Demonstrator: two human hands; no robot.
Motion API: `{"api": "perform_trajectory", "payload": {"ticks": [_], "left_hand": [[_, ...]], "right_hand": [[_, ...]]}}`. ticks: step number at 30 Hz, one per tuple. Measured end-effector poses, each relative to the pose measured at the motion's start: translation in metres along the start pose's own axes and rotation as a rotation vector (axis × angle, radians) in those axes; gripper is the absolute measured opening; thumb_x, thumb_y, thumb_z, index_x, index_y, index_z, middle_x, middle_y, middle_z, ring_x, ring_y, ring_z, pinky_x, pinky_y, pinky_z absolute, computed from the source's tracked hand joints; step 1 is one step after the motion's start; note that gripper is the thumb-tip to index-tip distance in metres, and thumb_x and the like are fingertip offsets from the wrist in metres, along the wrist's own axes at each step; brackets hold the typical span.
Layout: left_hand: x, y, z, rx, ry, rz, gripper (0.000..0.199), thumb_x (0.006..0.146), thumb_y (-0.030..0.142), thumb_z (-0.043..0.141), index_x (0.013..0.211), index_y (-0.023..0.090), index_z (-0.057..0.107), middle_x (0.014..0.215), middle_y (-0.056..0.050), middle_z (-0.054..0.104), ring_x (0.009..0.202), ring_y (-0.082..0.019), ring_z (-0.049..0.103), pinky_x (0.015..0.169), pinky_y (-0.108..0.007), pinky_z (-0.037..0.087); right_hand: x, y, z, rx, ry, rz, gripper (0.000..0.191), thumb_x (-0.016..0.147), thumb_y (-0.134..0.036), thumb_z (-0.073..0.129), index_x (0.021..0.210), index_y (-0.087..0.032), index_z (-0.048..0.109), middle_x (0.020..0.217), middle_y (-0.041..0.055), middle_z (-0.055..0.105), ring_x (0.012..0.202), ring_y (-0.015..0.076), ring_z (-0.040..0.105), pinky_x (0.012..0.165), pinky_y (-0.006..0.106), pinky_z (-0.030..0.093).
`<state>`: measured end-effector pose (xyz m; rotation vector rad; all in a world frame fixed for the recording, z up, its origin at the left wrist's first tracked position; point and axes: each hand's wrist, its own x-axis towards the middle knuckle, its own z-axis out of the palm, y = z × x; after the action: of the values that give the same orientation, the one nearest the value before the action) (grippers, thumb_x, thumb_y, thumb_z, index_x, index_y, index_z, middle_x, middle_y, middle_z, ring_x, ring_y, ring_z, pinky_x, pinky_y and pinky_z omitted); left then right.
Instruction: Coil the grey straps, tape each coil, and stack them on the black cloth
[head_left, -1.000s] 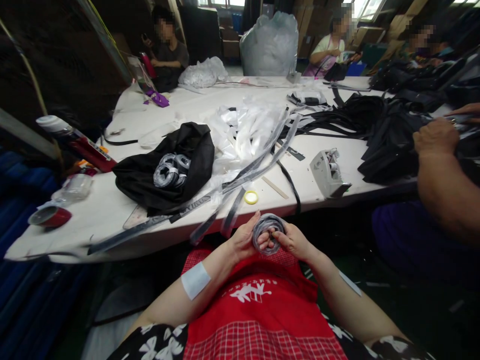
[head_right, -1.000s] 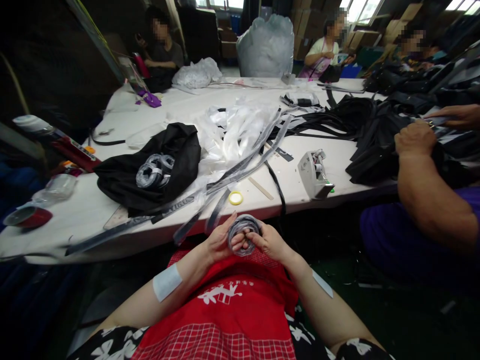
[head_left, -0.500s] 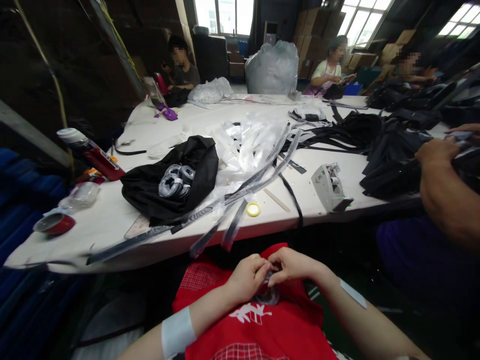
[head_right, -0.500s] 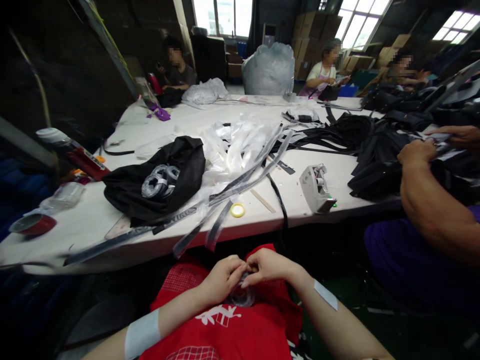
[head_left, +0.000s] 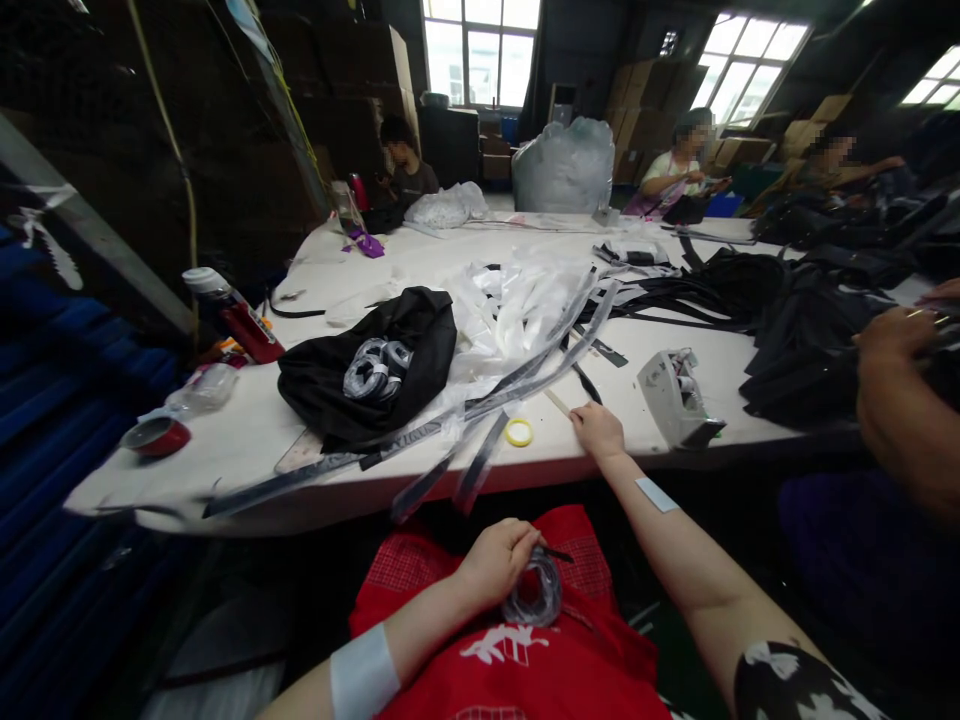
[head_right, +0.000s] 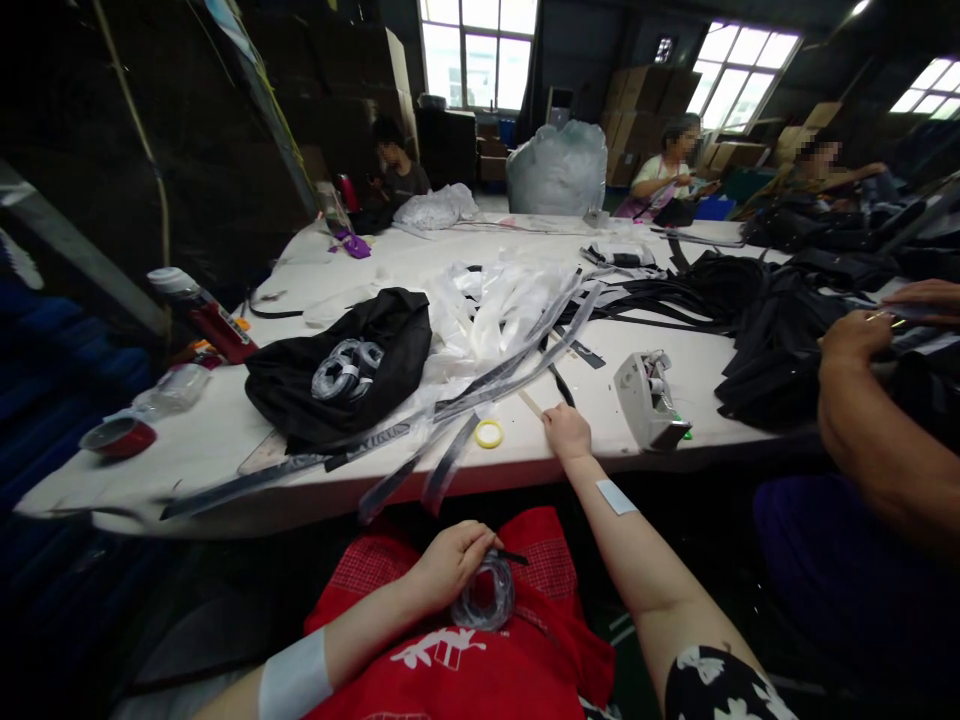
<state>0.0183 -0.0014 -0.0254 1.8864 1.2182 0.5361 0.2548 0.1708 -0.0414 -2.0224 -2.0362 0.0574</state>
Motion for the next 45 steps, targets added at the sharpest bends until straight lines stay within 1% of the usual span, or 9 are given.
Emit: {"api": "perform_trajectory", "payload": {"ticks": [8, 15, 21, 25, 30, 35, 38, 41, 45], "left_hand": [[0.007, 0.005, -0.003, 0.021, -0.044, 0.006, 0.04, 0.097, 0.037, 0.036, 0.091, 0.018, 0.071, 0.088, -0.006, 0.068, 0.086, -0.018, 0.062, 0.081, -0.028, 0.045], [0.006, 0.009, -0.008, -0.058, -0.193, 0.003, 0.034, 0.096, 0.042, 0.042, 0.095, 0.019, 0.068, 0.091, -0.004, 0.07, 0.086, -0.017, 0.062, 0.078, -0.025, 0.046], [0.005, 0.012, -0.005, -0.049, -0.169, -0.008, 0.031, 0.094, 0.041, 0.046, 0.095, 0.019, 0.069, 0.091, -0.004, 0.07, 0.085, -0.018, 0.062, 0.078, -0.026, 0.046], [0.003, 0.012, -0.006, -0.058, -0.165, -0.015, 0.032, 0.094, 0.041, 0.045, 0.095, 0.019, 0.069, 0.091, -0.004, 0.071, 0.086, -0.018, 0.062, 0.077, -0.026, 0.046], [0.002, 0.006, -0.011, -0.181, -0.239, -0.099, 0.037, 0.093, 0.046, 0.046, 0.098, 0.017, 0.068, 0.093, -0.004, 0.07, 0.086, -0.018, 0.062, 0.079, -0.027, 0.047], [0.005, 0.003, -0.007, -0.256, -0.259, -0.116, 0.038, 0.091, 0.049, 0.049, 0.097, 0.016, 0.067, 0.094, -0.005, 0.07, 0.087, -0.019, 0.061, 0.08, -0.028, 0.048], [0.008, 0.003, -0.005, -0.247, -0.269, -0.106, 0.039, 0.092, 0.05, 0.048, 0.098, 0.016, 0.067, 0.093, -0.005, 0.07, 0.086, -0.019, 0.062, 0.079, -0.028, 0.048], [0.011, 0.0, -0.006, -0.261, -0.275, -0.11, 0.041, 0.093, 0.049, 0.045, 0.1, 0.016, 0.067, 0.098, -0.006, 0.071, 0.091, -0.019, 0.063, 0.084, -0.029, 0.048], [0.016, -0.006, -0.008, -0.266, -0.293, -0.101, 0.043, 0.094, 0.048, 0.041, 0.1, 0.014, 0.067, 0.099, -0.008, 0.07, 0.093, -0.02, 0.064, 0.087, -0.03, 0.048]], "right_hand": [[0.006, -0.005, -0.001, -0.107, -0.066, -0.034, 0.031, 0.098, -0.025, 0.042, 0.099, -0.012, 0.07, 0.107, 0.0156, 0.064, 0.101, 0.024, 0.06, 0.079, 0.029, 0.044], [0.014, 0.004, -0.004, -0.068, -0.112, 0.045, 0.034, 0.1, -0.023, 0.035, 0.111, -0.014, 0.066, 0.111, 0.0152, 0.065, 0.099, 0.0229, 0.062, 0.083, 0.03, 0.044], [0.016, 0.009, -0.004, 0.007, -0.121, 0.054, 0.022, 0.093, -0.029, 0.052, 0.103, -0.019, 0.07, 0.108, 0.0114, 0.068, 0.097, 0.0229, 0.063, 0.078, 0.029, 0.043], [0.019, 0.01, -0.005, 0.057, -0.072, 0.11, 0.027, 0.097, -0.029, 0.046, 0.106, -0.016, 0.068, 0.104, 0.0128, 0.069, 0.091, 0.0223, 0.063, 0.074, 0.029, 0.042], [0.009, 0.019, -0.016, 0.112, 0.051, 0.205, 0.038, 0.101, -0.025, 0.029, 0.128, -0.016, 0.055, 0.113, 0.0127, 0.067, 0.095, 0.0231, 0.061, 0.074, 0.03, 0.04], [-0.006, 0.029, -0.028, 0.145, 0.023, 0.232, 0.026, 0.096, -0.03, 0.046, 0.107, -0.02, 0.066, 0.106, 0.0111, 0.07, 0.089, 0.0242, 0.062, 0.07, 0.03, 0.038], [-0.019, 0.026, -0.044, 0.163, 0.019, 0.253, 0.033, 0.099, -0.033, 0.037, 0.111, -0.017, 0.064, 0.095, 0.0127, 0.071, 0.084, 0.0248, 0.063, 0.068, 0.03, 0.038], [-0.047, 0.012, -0.07, 0.289, -0.074, 0.083, 0.038, 0.102, -0.038, 0.03, 0.116, -0.017, 0.058, 0.078, 0.0065, 0.069, 0.077, 0.0215, 0.063, 0.069, 0.028, 0.039], [-0.102, -0.012, -0.111, 0.519, -0.401, -0.351, 0.045, 0.101, -0.046, 0.028, 0.092, -0.02, 0.063, 0.069, 0.0018, 0.066, 0.068, 0.0163, 0.06, 0.067, 0.026, 0.039]]}}
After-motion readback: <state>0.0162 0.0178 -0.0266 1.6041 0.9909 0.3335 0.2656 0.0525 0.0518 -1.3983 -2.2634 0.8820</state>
